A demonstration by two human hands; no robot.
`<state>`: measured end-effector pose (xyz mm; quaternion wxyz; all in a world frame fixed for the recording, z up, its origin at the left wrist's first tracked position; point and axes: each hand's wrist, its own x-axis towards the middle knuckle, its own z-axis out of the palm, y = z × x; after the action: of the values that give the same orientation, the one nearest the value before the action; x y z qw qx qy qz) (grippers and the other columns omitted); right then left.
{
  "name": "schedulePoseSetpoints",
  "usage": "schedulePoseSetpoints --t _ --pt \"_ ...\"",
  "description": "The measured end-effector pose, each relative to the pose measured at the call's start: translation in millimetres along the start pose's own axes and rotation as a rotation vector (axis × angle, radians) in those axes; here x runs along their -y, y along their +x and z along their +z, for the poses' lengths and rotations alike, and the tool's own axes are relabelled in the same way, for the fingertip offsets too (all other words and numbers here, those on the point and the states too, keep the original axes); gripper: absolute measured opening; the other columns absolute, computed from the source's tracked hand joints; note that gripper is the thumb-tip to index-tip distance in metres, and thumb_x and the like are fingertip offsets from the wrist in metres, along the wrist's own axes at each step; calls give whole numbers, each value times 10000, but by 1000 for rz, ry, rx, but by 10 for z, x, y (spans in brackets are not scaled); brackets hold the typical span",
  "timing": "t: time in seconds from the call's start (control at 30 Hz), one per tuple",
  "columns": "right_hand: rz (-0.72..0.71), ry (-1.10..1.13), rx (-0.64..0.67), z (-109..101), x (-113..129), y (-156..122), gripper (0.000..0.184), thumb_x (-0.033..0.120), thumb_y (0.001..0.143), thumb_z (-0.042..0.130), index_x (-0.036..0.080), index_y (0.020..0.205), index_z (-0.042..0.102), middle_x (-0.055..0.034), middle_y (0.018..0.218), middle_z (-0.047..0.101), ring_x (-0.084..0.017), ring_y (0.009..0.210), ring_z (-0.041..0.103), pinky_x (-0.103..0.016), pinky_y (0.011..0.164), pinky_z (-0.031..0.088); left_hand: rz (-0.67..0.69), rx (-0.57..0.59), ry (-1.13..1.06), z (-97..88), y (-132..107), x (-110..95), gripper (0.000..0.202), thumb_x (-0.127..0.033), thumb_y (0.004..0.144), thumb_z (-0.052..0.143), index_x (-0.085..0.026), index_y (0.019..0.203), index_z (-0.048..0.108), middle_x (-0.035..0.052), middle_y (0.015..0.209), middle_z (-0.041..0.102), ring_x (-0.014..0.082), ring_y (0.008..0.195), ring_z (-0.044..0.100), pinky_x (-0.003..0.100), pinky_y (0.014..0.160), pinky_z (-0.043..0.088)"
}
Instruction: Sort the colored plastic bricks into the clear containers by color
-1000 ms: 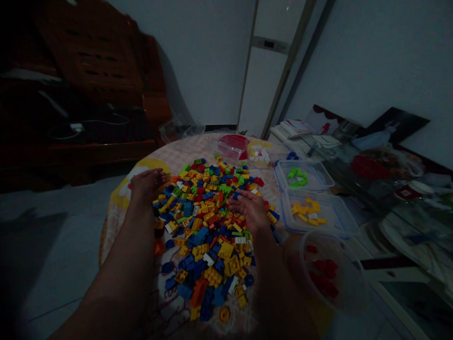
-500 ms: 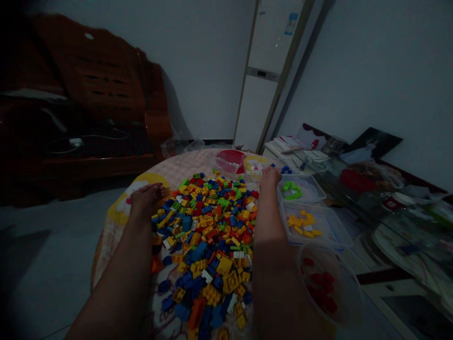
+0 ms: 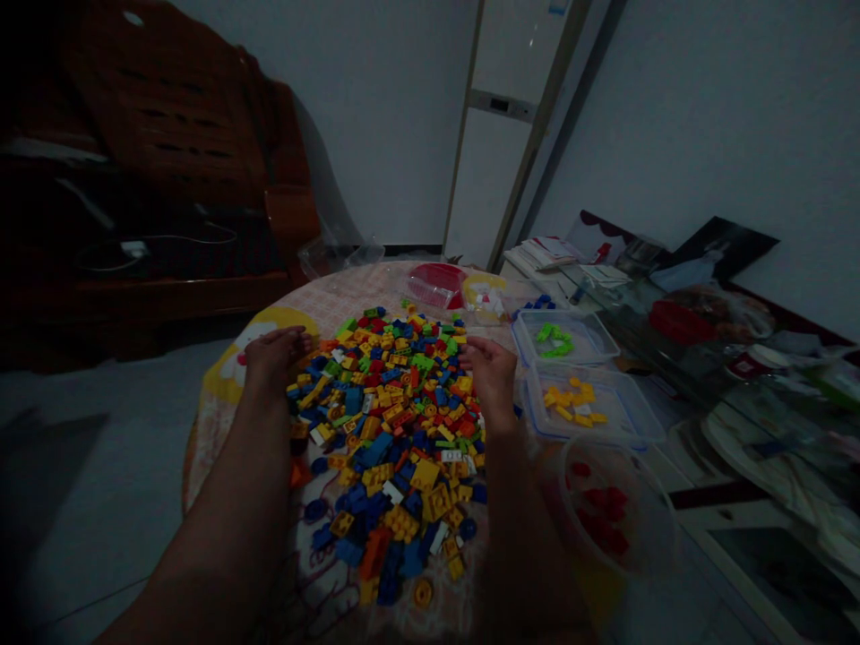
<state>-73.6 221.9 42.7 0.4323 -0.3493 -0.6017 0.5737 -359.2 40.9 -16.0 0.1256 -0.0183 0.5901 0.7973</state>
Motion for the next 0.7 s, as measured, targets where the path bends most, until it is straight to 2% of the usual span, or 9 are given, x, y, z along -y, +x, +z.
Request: schedulePoseSetpoints --t 0.1,0.2,0.3,0.43,0.57,0.7 --pt "88 -213 252 -111 -28 -242 246 319 682 655 139 841 702 1 617 673 -116 452 584 -214 420 463 12 5 14 0 5 11 109 -62 675 563 -122 719 642 35 617 620 105 524 592 242 573 561" --pt "151 -435 485 -169 -112 -411 184 298 710 630 145 765 716 19 539 621 -116 421 537 -217 412 404 17 26 16 -3 -3 16 113 -74 688 556 -118 735 648 39 626 623 116 548 607 250 581 566" --pt "71 -658 645 -169 -151 -503 149 249 741 632 160 768 747 8 584 647 -136 539 593 -228 512 417 16 23 24 -3 -19 12 116 -78 695 557 -110 753 653 46 647 630 119 571 617 257 610 569" --pt "-77 -961 843 -83 -72 -580 172 258 754 712 228 908 784 9 702 696 -165 711 651 -247 641 429 24 9 37 5 -23 11 107 -78 700 570 -110 763 651 50 667 633 118 584 619 275 647 574" --pt "-143 -1188 909 16 18 -654 252 244 748 749 291 994 780 -18 876 737 -220 917 676 -276 760 441 22 -3 54 6 4 27 100 -76 704 570 -109 754 649 53 664 629 123 577 620 286 649 575" --pt "-142 -1186 929 -12 -5 -648 248 237 782 722 268 1025 763 -14 856 721 -197 884 672 -267 766 435 38 12 40 -6 23 46 107 -77 687 572 -104 755 650 52 658 628 123 579 619 283 645 577"
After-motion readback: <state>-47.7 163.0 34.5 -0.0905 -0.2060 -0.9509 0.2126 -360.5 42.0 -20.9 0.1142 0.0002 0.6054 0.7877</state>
